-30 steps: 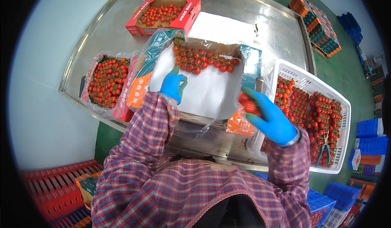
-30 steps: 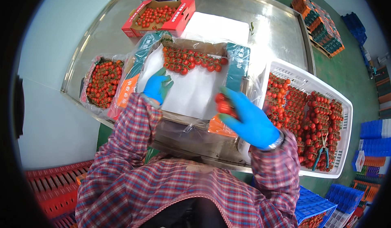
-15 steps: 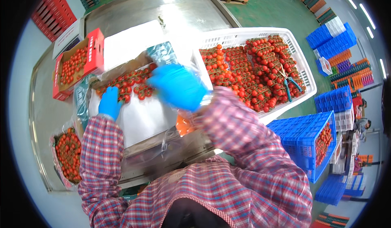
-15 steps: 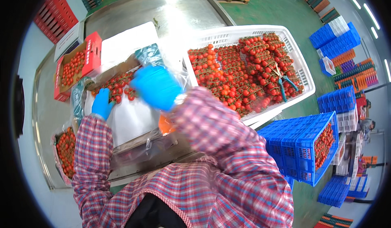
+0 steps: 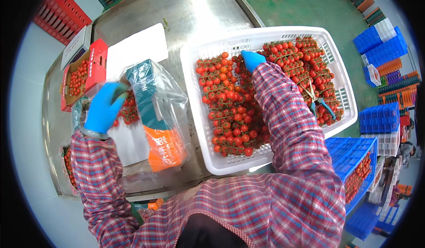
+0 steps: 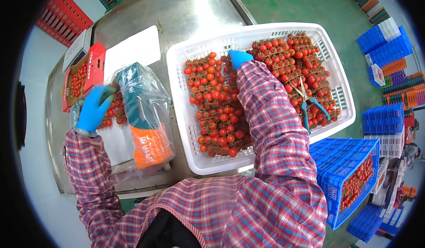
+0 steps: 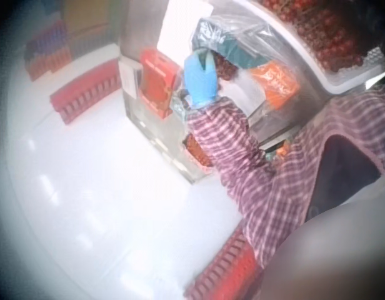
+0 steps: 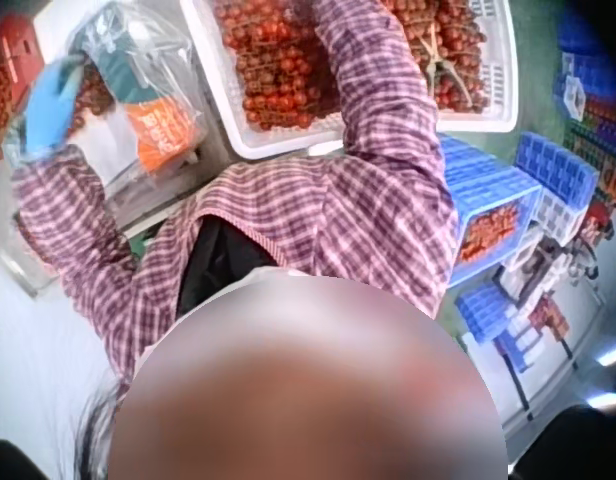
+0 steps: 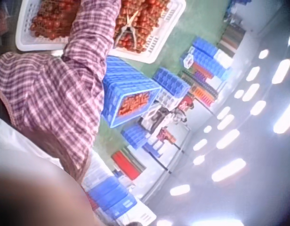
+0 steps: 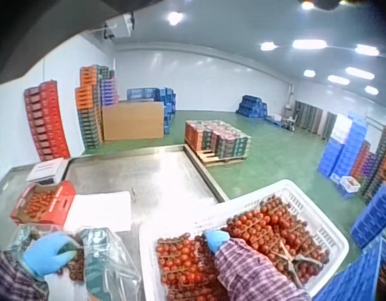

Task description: The person lines a cardboard tomato box with a plastic liner, then transfers vine tomatoes by hand from a white basket into the box, occasionally using shears to trim clusters, and arranges the tomatoes to fill the box. They repeat the filling with additional boxes on the stainless steel table.

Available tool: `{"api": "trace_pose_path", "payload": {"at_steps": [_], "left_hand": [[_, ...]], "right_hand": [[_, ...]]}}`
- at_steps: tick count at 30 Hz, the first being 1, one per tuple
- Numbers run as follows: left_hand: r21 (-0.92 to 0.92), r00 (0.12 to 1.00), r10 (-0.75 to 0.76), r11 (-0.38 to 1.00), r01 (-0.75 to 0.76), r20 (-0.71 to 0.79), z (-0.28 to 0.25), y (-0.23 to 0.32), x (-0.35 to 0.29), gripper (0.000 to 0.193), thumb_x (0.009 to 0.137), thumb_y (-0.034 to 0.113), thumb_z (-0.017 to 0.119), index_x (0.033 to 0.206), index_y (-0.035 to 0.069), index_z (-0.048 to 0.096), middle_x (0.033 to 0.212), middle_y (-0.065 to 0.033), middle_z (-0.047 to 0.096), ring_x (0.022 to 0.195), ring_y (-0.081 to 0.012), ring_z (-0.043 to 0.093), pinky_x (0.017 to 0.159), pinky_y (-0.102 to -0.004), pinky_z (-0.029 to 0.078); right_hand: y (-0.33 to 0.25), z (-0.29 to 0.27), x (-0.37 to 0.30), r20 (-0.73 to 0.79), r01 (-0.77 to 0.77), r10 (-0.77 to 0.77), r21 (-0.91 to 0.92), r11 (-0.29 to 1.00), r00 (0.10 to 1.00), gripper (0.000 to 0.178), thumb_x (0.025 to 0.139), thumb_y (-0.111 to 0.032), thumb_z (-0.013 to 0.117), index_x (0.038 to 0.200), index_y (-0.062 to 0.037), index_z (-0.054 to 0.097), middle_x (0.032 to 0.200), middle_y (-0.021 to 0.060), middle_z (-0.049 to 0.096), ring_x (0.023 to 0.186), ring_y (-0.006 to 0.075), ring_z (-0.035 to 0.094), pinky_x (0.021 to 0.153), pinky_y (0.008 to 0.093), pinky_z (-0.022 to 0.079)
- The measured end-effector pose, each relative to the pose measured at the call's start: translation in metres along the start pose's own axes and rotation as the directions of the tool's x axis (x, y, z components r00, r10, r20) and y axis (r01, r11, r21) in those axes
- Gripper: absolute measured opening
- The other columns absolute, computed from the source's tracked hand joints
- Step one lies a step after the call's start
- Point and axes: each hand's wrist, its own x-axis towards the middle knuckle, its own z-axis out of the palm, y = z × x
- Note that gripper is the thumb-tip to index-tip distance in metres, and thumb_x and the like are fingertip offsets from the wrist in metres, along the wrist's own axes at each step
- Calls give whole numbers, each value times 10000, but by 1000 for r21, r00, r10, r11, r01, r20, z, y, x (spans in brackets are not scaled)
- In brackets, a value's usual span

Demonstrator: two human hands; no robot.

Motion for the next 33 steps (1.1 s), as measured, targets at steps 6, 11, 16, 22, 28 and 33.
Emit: {"api": "trace_pose_path", "payload": {"at_steps": [6,11,16,22,28,33], "left_hand": [[30,796,451,863,-504,403,140,122,119,281,846,197,529,1071,34,563,1052,-148,543,1003,-309,534,873,-388,437],[52,839,268,943,-330,473,304,147,216,370,798,173,554,1148,55,537,1139,-182,546,1048,-343,532,903,-424,427],[133,896,80,979,-152,437,380,137,268,411,691,217,626,1057,39,570,1041,-213,588,969,-356,569,852,-419,457],[-328,910,-50,924,199,411,344,138,270,442,718,234,598,1094,2,574,926,-123,630,785,-240,602,700,-361,488],[-769,766,302,-138,624,567,246,190,182,549,791,213,426,1307,28,407,1223,-150,516,1003,-284,551,736,-357,484],[-794,792,539,-330,511,286,172,210,89,613,807,248,396,1368,19,301,1362,-212,376,1105,-343,510,821,-426,488]], "right_hand": [[42,-90,-41,-186,272,-206,486,830,961,196,782,-128,589,968,-67,603,1021,129,607,943,299,593,791,409,465],[102,-134,-139,-259,216,-124,934,-283,958,313,855,-197,572,1102,-10,531,1142,102,539,997,225,566,877,355,454],[117,-111,-205,-137,94,11,619,-780,990,520,917,-350,451,1297,-1,379,1245,163,493,1131,317,510,898,442,481],[135,-79,-209,-137,-33,-117,503,-864,984,507,922,-386,404,1227,17,446,1189,179,547,941,278,605,682,347,545],[113,-92,-215,-53,-165,-222,511,-844,974,637,897,-570,340,1150,-17,530,1049,150,604,809,253,616,628,349,537],[57,-101,-231,-157,-193,-324,542,-818,933,673,883,-614,318,1290,-86,405,1114,166,560,773,266,616,644,359,534]]}}
